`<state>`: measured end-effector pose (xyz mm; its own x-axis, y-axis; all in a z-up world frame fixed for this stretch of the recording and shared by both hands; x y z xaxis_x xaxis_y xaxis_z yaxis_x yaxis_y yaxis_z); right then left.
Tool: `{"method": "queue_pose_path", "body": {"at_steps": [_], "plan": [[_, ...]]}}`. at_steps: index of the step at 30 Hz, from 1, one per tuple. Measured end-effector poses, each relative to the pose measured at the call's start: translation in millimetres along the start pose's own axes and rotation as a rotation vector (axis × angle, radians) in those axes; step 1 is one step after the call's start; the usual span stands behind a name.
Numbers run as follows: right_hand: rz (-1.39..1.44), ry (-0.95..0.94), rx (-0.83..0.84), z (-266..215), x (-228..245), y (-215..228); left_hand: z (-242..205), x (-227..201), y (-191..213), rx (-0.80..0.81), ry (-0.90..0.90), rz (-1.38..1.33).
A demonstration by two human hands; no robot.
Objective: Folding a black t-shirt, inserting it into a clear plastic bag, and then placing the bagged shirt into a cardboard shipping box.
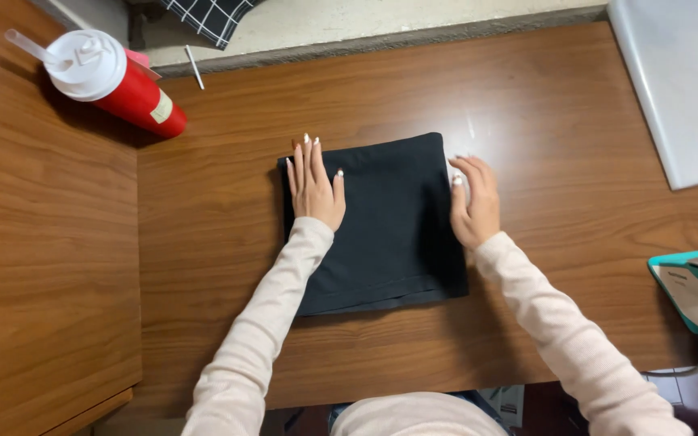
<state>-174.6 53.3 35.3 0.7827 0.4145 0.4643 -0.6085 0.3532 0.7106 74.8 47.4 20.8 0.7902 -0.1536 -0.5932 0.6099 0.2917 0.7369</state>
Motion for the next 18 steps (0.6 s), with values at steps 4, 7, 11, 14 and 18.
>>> {"method": "queue_pose_path", "body": {"at_steps": [4, 7, 11, 14, 18], "plan": [[-0.175, 0.069, -0.115, 18.2, 29.3, -51.0, -15.9, 24.6, -8.2, -0.058, 0.034, 0.053], [-0.423, 0.015, 0.07, 22.7, 36.3, -66.9, -19.6, 30.9, -8.8, -0.041, 0.04, 0.125], [-0.494, -0.255, 0.363, 27.8, 18.6, -64.1, -20.6, 40.2, -2.4, 0.05, 0.177, 0.137], [-0.487, -0.387, 0.5, 26.8, 1.0, -70.1, -26.9, 55.8, 2.4, 0.075, 0.181, 0.179], [-0.445, -0.344, 0.551, 24.8, -8.6, -66.7, -37.8, 75.3, 15.7, 0.14, 0.091, 0.261]]}}
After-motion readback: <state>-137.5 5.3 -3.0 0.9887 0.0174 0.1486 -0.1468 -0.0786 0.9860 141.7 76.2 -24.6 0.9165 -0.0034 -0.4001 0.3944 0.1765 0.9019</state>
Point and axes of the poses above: each hand's wrist, its own z-axis towards the middle knuckle, its own y-axis out of the back of the hand, x = y × z, the point moved 4 cm from there along z, towards the middle knuckle, and after that the axes turned 12 degrees about -z, right-handed, at the moved point
